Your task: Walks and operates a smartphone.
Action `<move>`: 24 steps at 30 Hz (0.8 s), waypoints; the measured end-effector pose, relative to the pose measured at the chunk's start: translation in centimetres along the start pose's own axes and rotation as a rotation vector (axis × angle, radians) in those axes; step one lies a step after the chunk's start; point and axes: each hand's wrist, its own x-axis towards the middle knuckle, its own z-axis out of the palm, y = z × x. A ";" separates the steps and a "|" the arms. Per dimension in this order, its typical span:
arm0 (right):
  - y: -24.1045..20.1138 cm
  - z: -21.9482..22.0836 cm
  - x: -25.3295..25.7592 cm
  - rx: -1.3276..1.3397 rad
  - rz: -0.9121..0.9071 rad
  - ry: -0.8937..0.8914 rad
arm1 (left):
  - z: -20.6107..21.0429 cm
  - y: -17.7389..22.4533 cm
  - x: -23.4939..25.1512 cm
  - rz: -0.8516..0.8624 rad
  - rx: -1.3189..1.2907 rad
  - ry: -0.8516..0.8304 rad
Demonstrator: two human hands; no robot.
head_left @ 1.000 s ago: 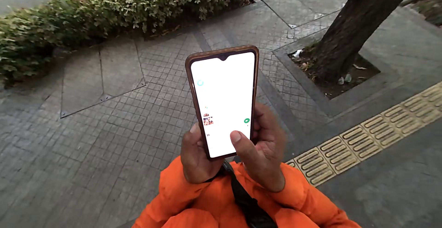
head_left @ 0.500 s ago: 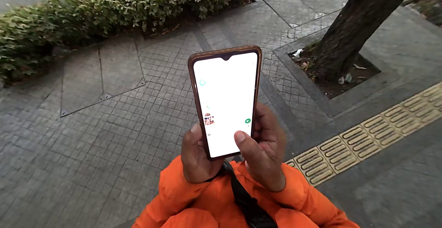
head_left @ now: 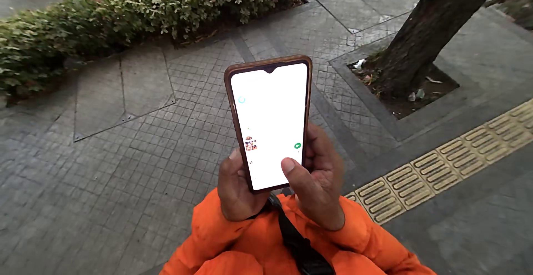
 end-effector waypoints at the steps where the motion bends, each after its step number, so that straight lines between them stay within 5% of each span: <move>1: 0.0 -0.1 -0.1 0.016 -0.001 -0.008 | 0.0 0.0 0.0 -0.005 -0.003 -0.005; 24: -0.2 1.2 0.1 -0.105 -0.008 0.089 | 0.9 -0.2 -0.5 0.080 0.099 0.034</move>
